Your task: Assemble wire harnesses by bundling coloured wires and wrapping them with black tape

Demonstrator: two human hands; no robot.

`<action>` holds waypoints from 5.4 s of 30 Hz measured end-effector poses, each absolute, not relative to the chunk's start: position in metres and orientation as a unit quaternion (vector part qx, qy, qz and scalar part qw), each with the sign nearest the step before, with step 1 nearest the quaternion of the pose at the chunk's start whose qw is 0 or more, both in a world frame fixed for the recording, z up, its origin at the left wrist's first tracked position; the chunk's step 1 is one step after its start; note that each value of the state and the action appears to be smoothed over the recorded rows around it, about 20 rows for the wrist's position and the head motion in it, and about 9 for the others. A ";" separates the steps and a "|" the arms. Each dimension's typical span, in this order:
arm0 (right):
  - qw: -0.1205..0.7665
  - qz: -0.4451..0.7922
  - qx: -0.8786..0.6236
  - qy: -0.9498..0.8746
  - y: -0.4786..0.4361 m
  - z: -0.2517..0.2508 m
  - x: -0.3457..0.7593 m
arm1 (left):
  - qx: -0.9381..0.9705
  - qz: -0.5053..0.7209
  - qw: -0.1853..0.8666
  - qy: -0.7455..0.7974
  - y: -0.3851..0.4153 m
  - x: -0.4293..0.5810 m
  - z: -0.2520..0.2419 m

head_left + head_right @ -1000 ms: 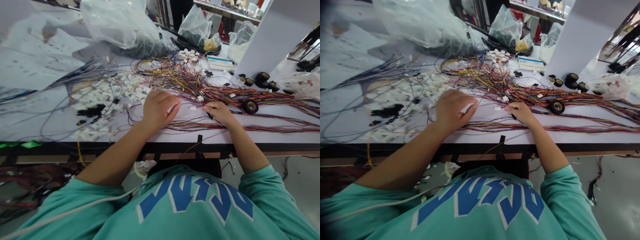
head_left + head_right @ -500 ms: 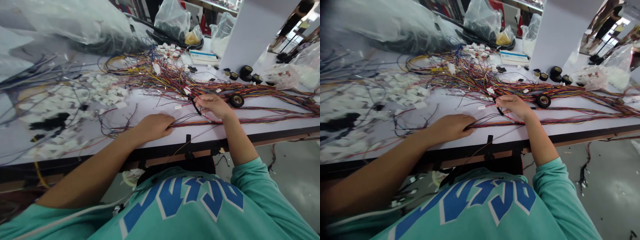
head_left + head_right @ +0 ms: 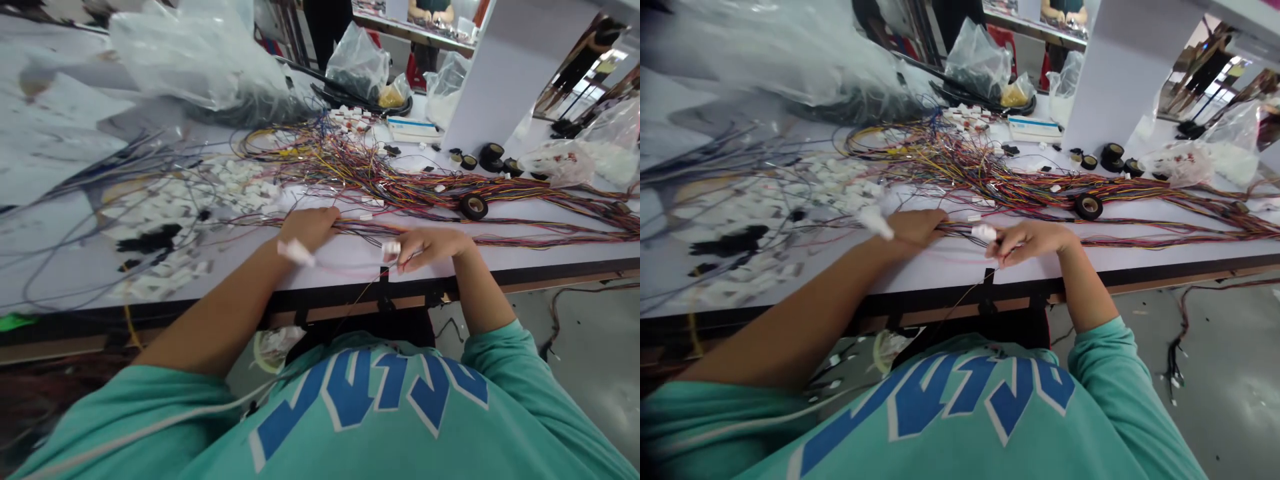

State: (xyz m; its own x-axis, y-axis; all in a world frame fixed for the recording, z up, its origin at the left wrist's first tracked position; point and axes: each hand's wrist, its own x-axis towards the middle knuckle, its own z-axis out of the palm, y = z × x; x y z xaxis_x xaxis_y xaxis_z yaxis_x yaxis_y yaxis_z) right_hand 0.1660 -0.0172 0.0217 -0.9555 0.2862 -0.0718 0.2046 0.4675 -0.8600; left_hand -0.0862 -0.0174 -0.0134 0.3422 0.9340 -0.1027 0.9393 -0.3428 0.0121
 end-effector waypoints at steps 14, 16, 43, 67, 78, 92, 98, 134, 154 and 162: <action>0.219 0.407 -0.234 -0.856 -0.081 -0.017 0.180 | 0.795 -0.037 0.031 0.604 -0.008 -0.090 -0.013; 0.249 0.430 -0.265 -0.826 -0.082 -0.017 0.183 | 0.797 -0.030 0.025 0.603 -0.007 -0.091 -0.013; 0.044 0.189 -0.542 -0.818 -0.019 0.012 0.209 | 0.793 -0.047 -0.004 0.608 -0.018 -0.124 0.005; 0.205 0.478 -0.586 -0.621 -0.019 0.009 0.212 | 0.744 0.072 0.104 0.656 -0.008 -0.153 0.008; 0.327 0.513 -0.561 -0.561 -0.017 -0.002 0.205 | 0.663 0.180 0.070 0.724 -0.003 -0.157 -0.003; 0.320 0.544 -0.545 -0.552 -0.018 -0.001 0.200 | 0.741 0.176 0.134 0.634 -0.006 -0.135 -0.003; 0.334 0.553 -0.538 -0.541 -0.017 -0.007 0.196 | 0.822 0.072 0.065 0.561 -0.005 -0.119 -0.017; 0.145 0.288 -0.459 -0.828 -0.006 -0.016 0.212 | 0.797 0.110 0.055 0.592 -0.013 -0.097 -0.019; 0.277 0.595 -0.449 -0.607 -0.011 -0.006 0.230 | 0.744 -0.006 0.036 0.667 -0.014 -0.107 -0.001; 0.321 0.581 -0.466 -0.585 -0.006 -0.011 0.228 | 0.746 0.007 0.064 0.663 -0.015 -0.107 0.001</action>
